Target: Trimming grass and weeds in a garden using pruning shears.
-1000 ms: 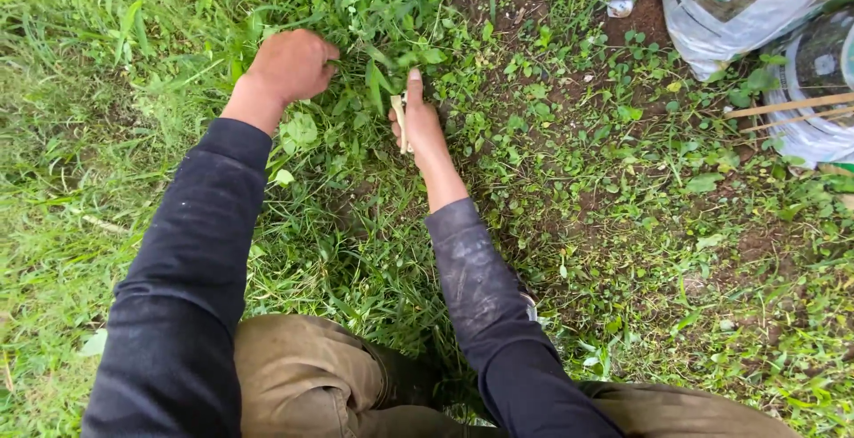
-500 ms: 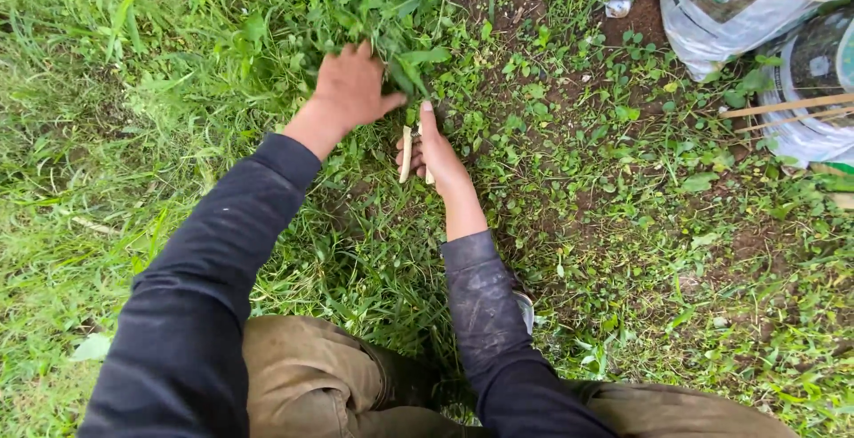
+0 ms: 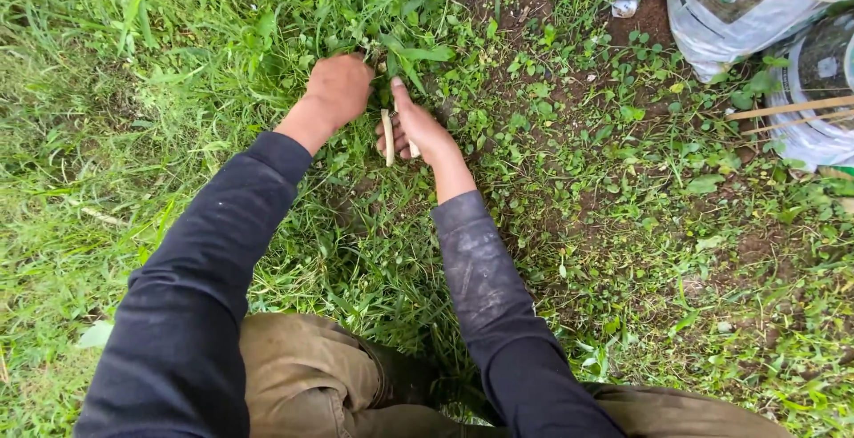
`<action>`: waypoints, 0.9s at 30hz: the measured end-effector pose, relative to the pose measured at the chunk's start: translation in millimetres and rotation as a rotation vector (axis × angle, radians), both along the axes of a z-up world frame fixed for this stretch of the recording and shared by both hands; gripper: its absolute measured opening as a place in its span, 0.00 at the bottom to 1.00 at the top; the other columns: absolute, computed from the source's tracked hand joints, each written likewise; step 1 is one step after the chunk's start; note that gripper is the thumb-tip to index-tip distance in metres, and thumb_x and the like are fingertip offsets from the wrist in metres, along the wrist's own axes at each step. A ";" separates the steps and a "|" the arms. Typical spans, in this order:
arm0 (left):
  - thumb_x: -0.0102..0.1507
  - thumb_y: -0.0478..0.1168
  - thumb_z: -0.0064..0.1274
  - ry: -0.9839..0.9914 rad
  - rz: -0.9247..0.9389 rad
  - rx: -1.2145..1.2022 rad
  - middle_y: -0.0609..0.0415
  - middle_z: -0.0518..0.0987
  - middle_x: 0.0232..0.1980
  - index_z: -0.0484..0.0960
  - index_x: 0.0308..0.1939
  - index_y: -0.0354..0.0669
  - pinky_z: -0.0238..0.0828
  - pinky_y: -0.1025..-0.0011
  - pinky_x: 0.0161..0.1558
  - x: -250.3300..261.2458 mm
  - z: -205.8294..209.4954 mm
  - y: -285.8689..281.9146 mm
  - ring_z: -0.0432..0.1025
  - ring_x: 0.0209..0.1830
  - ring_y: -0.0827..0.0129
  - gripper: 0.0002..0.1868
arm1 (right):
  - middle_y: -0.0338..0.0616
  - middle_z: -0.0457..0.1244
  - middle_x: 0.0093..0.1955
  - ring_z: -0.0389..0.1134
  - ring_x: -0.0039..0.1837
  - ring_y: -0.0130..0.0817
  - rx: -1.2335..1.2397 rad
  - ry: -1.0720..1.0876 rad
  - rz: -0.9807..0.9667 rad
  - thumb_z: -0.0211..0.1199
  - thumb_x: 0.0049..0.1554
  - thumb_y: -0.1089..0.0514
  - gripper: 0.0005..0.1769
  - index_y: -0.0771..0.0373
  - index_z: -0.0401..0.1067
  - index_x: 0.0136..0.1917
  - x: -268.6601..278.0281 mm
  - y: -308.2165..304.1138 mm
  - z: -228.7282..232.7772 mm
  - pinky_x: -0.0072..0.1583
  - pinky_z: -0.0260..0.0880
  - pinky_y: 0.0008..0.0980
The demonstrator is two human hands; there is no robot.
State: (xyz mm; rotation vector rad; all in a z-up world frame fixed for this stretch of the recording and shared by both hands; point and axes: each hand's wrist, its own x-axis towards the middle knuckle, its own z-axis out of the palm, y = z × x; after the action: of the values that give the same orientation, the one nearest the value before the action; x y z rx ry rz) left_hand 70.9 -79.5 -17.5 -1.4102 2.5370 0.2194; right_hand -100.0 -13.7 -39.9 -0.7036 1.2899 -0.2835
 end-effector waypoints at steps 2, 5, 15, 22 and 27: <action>0.62 0.39 0.54 0.002 0.009 0.012 0.46 0.83 0.46 0.87 0.40 0.43 0.78 0.57 0.45 -0.9 5.8 0.2 0.79 0.47 0.51 0.08 | 0.44 0.71 0.34 0.69 0.32 0.29 0.003 0.024 0.020 0.28 0.57 0.16 0.54 0.64 0.77 0.44 -5.7 9.7 14.7 0.35 0.64 0.28; 0.61 0.39 0.55 -0.007 0.015 0.015 0.46 0.83 0.46 0.87 0.40 0.43 0.78 0.57 0.45 0.5 1.6 0.4 0.79 0.47 0.52 0.08 | 0.44 0.71 0.34 0.70 0.33 0.30 0.018 0.044 0.049 0.27 0.57 0.17 0.54 0.64 0.77 0.43 -10.8 15.9 20.1 0.36 0.65 0.27; 0.62 0.42 0.56 0.098 0.020 0.045 0.46 0.82 0.44 0.87 0.41 0.46 0.77 0.56 0.48 2.2 5.0 0.9 0.78 0.46 0.50 0.09 | 0.44 0.69 0.36 0.71 0.33 0.33 -0.125 0.051 -0.172 0.33 0.61 0.25 0.44 0.62 0.74 0.43 6.0 -10.8 -26.0 0.37 0.76 0.34; 0.62 0.38 0.55 -0.153 0.087 0.061 0.45 0.84 0.46 0.87 0.42 0.42 0.79 0.60 0.45 18.4 -0.7 -11.2 0.81 0.46 0.53 0.09 | 0.42 0.64 0.33 0.65 0.31 0.28 -0.132 0.155 -0.068 0.27 0.63 0.21 0.50 0.63 0.73 0.39 8.5 20.2 -7.1 0.33 0.70 0.27; 0.60 0.38 0.55 -0.116 0.067 0.107 0.45 0.84 0.46 0.87 0.42 0.42 0.79 0.60 0.46 17.3 7.1 -9.3 0.80 0.47 0.52 0.09 | 0.40 0.68 0.32 0.66 0.31 0.27 -0.063 0.024 -0.075 0.26 0.62 0.22 0.49 0.62 0.75 0.40 19.5 1.4 -5.8 0.32 0.62 0.26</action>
State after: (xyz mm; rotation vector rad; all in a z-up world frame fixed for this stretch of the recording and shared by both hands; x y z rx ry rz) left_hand 88.1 -88.8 -10.4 -1.4255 2.3514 0.2715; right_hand -80.5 -12.3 -45.7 -0.7152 1.3369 -0.3788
